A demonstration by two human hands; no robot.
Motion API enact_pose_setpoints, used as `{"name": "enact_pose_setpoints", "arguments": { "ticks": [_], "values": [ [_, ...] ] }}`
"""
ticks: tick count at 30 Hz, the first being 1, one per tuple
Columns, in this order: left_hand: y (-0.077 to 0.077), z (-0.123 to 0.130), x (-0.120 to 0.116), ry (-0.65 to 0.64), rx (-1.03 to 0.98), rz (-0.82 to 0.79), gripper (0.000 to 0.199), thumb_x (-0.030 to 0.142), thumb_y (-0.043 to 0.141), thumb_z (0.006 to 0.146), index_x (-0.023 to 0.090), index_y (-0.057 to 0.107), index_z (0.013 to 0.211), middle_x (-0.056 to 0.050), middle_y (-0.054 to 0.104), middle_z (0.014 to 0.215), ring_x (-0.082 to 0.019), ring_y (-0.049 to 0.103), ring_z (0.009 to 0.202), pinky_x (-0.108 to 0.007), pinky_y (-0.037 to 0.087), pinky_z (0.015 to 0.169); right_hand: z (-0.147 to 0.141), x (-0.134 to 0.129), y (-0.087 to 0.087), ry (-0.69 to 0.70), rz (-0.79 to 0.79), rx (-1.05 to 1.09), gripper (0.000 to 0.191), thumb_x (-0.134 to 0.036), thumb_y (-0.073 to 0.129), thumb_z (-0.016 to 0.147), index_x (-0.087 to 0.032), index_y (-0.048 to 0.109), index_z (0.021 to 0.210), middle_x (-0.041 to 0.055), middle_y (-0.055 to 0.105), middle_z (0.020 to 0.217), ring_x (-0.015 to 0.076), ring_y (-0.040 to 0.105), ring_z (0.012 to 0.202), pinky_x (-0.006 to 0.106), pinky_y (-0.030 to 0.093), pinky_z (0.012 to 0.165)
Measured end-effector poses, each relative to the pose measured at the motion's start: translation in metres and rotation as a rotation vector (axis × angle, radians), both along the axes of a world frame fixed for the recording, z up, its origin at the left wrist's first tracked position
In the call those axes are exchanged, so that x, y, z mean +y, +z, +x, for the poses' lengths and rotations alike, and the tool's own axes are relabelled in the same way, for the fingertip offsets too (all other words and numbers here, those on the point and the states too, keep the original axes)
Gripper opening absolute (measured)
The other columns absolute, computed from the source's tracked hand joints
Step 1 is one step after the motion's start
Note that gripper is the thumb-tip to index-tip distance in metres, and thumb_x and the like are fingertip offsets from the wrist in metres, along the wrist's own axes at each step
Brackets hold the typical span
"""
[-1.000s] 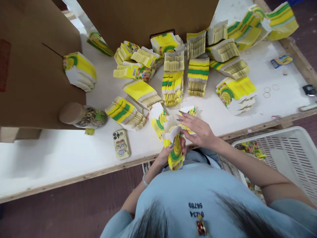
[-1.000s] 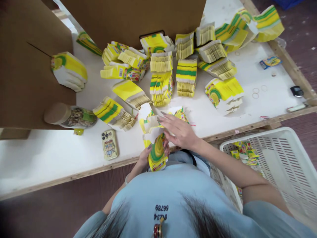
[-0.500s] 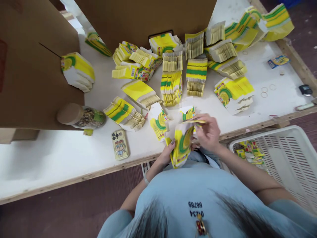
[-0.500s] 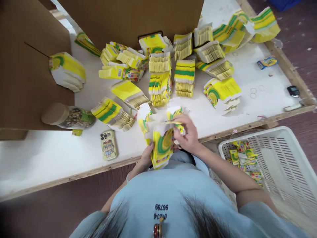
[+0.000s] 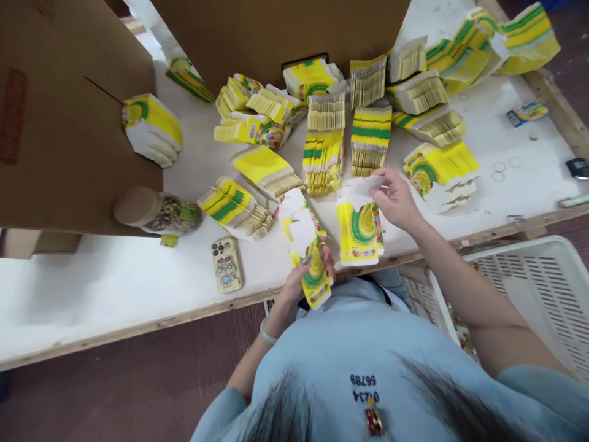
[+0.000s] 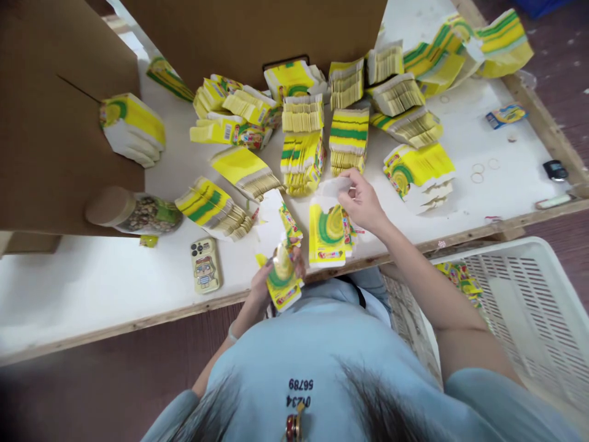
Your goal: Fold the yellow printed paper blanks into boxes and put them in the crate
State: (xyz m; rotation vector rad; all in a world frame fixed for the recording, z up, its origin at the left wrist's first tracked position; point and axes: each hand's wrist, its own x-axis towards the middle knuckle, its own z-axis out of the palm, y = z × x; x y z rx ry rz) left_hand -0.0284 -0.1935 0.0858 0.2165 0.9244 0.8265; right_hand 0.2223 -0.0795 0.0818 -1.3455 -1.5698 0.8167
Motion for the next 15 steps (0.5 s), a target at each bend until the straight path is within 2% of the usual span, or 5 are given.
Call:
{"name": "enact_pose_setpoints", "arguments": {
  "ticks": [2, 6, 10, 12, 15],
  "values": [
    [0.005, -0.010, 0.008, 0.038, 0.008, 0.088, 0.042, 0.047, 0.083, 0.065, 0.019, 0.073, 0.095, -0.009, 0.078, 0.098, -0.026, 0.074, 0.084, -0.033, 0.060, 0.074, 0.007, 0.012, -0.003, 0.042, -0.039, -0.215, 0.020, -0.025, 0.055, 0.086, -0.024, 0.058, 0.106, 0.0035, 0.067, 0.086, 0.0216, 0.064, 0.073, 0.038, 0.060, 0.069],
    [0.008, -0.028, 0.021, 0.194, 0.152, 0.218, 0.045, 0.049, 0.075, 0.073, 0.020, 0.075, 0.107, -0.009, 0.079, 0.107, -0.028, 0.074, 0.101, -0.036, 0.060, 0.087, -0.006, 0.012, 0.002, -0.002, 0.108, -0.585, 0.042, -0.023, 0.054, 0.091, -0.016, 0.061, 0.131, 0.0200, 0.068, 0.126, 0.0404, 0.063, 0.120, 0.064, 0.053, 0.103],
    [-0.011, -0.031, 0.039, 0.290, 0.435, 0.177, 0.028, 0.038, 0.073, 0.077, 0.021, 0.074, 0.100, -0.006, 0.081, 0.104, -0.029, 0.069, 0.122, -0.036, 0.056, 0.102, -0.057, -0.011, 0.002, 0.091, 0.095, -0.302, 0.054, -0.035, 0.051, 0.100, -0.021, 0.046, 0.152, 0.0179, 0.065, 0.140, 0.0348, 0.059, 0.135, 0.058, 0.050, 0.115],
    [-0.023, -0.025, 0.050, 0.293, 0.508, 0.199, 0.030, 0.033, 0.076, 0.078, 0.020, 0.072, 0.105, -0.007, 0.081, 0.107, -0.029, 0.067, 0.128, -0.037, 0.053, 0.107, -0.089, -0.020, -0.008, 0.179, -0.097, -0.109, 0.064, -0.039, 0.056, 0.099, -0.019, 0.039, 0.157, 0.0191, 0.059, 0.150, 0.0323, 0.056, 0.142, 0.054, 0.049, 0.118],
    [-0.040, -0.013, 0.060, 0.301, 0.645, 0.355, 0.052, 0.030, 0.082, 0.078, 0.014, 0.065, 0.124, -0.014, 0.077, 0.120, -0.029, 0.063, 0.134, -0.041, 0.047, 0.115, -0.127, -0.023, -0.031, 0.177, -0.414, 0.002, 0.081, -0.036, 0.068, 0.089, -0.015, 0.036, 0.160, 0.0219, 0.050, 0.160, 0.0350, 0.046, 0.152, 0.056, 0.040, 0.126]
  ]
}}
